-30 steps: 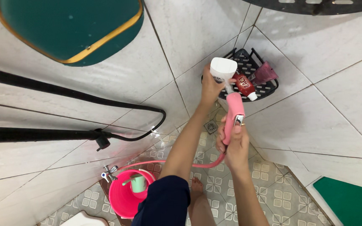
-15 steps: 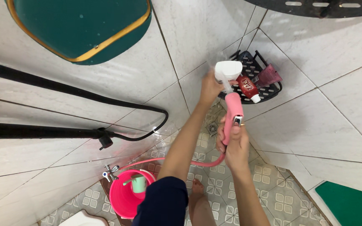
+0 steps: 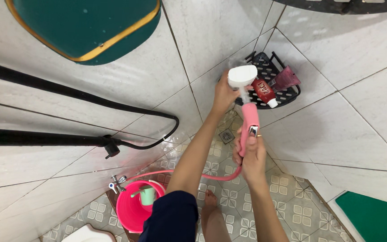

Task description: The person uses a handheld pink shower sprayer to rinse various toiletries in a bathroom. They spray a green soap dish, a white lotion bottle, a pink tube, and a red tube, then place them back on the wall-mounted shelves.

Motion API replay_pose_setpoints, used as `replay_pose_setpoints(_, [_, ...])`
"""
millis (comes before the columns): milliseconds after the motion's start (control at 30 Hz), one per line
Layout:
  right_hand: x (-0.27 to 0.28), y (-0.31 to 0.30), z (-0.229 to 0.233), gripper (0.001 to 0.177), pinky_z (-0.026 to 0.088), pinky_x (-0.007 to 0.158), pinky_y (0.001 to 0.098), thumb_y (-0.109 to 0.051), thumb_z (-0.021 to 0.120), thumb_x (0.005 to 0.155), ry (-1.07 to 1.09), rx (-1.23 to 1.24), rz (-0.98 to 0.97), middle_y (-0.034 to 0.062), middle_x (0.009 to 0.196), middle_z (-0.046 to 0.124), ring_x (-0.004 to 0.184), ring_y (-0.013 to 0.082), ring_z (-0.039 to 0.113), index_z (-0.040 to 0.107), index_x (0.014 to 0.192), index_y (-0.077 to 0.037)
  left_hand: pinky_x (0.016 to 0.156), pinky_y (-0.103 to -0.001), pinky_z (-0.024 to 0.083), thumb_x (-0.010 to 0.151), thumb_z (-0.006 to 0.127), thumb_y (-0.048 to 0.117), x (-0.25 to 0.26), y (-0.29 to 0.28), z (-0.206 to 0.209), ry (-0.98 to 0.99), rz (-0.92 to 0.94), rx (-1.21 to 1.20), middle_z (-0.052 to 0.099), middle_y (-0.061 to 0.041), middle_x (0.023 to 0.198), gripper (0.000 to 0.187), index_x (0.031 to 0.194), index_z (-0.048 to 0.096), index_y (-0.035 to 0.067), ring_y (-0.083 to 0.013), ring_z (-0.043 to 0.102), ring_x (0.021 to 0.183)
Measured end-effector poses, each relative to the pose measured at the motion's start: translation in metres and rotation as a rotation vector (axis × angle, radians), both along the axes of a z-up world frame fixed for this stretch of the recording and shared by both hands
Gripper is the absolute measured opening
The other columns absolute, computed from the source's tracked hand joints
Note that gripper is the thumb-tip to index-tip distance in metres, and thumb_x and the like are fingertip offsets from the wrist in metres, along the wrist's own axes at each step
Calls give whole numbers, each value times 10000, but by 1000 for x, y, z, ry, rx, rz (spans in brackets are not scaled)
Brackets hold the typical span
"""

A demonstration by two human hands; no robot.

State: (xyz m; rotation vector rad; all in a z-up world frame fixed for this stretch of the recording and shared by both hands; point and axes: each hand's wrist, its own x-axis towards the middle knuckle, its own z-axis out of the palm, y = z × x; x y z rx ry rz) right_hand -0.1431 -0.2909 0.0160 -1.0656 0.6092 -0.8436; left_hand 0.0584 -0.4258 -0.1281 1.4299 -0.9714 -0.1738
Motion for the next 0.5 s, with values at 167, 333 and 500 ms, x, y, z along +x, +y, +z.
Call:
replay_pose_setpoints(167, [-4,7,-5,507,317,431,230,-502,426,1064,26,-10,12,34,781,479,500,71,413,491,1202,-18,799,-463,570,662,958,339,6,2,-36,-124,26,270,713,-253,1059,879,1343,516,3,-418,712,971])
replay_pose_setpoints(333, [-10,8,-3,557,315,432,230,-546,455,1042,2,14,-12,35,788,479,504,74,408,489,1216,-17,854,-452,577,702,947,257,9,5,-23,-121,-10,309,724,-234,1109,793,1319,509,20,-402,719,1056])
replay_pose_setpoints(500, [-16,8,3,612,340,470,231,-601,472,1045,-136,-71,2,31,812,479,554,79,428,462,1246,-23,981,-397,578,788,870,197,-6,19,27,83,-131,-69,678,-175,1247,763,1387,429,27,-281,695,1187])
